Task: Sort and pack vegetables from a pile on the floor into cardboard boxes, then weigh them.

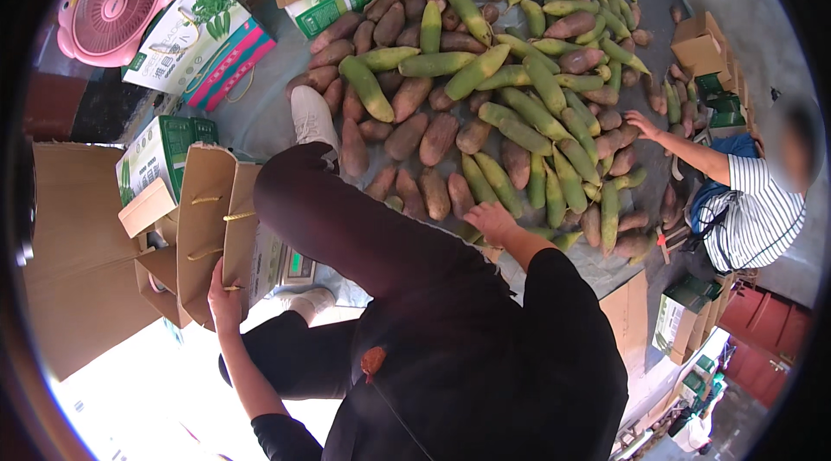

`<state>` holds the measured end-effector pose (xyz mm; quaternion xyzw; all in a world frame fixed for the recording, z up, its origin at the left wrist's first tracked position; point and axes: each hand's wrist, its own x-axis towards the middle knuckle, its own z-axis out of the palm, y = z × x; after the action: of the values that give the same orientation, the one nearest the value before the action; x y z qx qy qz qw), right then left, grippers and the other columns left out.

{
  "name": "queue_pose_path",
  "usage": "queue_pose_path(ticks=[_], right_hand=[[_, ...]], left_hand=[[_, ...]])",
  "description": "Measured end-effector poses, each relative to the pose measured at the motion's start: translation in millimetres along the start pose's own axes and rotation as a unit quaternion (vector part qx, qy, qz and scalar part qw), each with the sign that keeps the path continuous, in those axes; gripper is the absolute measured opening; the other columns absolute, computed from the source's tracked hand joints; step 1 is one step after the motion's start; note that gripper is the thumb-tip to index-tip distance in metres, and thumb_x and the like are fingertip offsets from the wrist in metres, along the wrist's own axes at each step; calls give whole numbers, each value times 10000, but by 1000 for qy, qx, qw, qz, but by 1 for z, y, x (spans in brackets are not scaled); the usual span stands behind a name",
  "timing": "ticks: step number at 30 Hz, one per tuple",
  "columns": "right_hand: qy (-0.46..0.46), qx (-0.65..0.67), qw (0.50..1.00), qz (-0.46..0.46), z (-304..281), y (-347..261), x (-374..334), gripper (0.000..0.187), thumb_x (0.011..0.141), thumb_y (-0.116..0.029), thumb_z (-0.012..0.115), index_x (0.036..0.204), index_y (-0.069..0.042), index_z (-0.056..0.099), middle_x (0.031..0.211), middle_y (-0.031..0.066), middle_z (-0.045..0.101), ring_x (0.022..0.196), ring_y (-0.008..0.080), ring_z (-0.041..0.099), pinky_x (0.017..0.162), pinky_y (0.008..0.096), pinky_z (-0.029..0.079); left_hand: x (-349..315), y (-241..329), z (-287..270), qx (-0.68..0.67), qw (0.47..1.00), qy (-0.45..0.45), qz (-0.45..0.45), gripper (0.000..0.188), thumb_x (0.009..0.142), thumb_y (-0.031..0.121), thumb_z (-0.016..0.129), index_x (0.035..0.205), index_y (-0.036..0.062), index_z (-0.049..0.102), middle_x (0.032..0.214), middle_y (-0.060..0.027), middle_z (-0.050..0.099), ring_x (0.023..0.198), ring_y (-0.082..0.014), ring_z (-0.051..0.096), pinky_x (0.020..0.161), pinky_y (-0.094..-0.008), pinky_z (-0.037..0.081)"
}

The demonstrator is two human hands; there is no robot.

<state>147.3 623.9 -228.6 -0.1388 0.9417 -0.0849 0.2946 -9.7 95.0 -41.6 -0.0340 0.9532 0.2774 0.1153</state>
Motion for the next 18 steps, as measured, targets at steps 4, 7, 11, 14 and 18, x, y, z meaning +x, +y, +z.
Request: queue_pose_path(ticks=[4,7,11,14,18], right_hand=[[-74,-50,996,10,-8,-11,10,460,701,-88,625,1136,-179,506,1083,10,505,1075,198,471,840,379,380],[-39,-74,996,-22,12,-12,21,366,740,-105,596,1090,-180,519,1062,15,507,1069,197,477,823,384,387],[-47,-76,994,-62,17,-18,29,313,769,-120,571,1072,-184,526,1074,22,513,1068,205,485,821,413,396],[-40,-72,997,-12,11,-10,27,340,738,-175,616,1067,-175,530,1031,29,515,1046,227,502,821,434,407],[-67,-90,991,73,-18,0,29,456,668,-170,693,1088,-163,515,1076,56,507,1083,258,482,850,460,420]], left_hand=[[-1,8,1,3,1000,2,-20,551,748,-72,552,1282,32,463,1175,-177,580,1074,-306,572,904,-361,444],[-6,1,-4,-2,1000,6,-13,547,744,-51,563,1274,54,479,1161,-182,584,1061,-313,576,894,-366,449],[-7,-1,-5,-8,1000,10,2,479,743,-23,578,1211,75,542,1102,-197,600,1018,-329,590,876,-372,454],[-3,5,-5,20,1000,8,-14,384,767,-23,560,1142,52,584,1012,-198,629,948,-319,618,817,-364,473],[-8,2,-3,48,998,1,-51,295,793,65,604,1087,98,596,964,-192,626,926,-364,594,780,-404,477]])
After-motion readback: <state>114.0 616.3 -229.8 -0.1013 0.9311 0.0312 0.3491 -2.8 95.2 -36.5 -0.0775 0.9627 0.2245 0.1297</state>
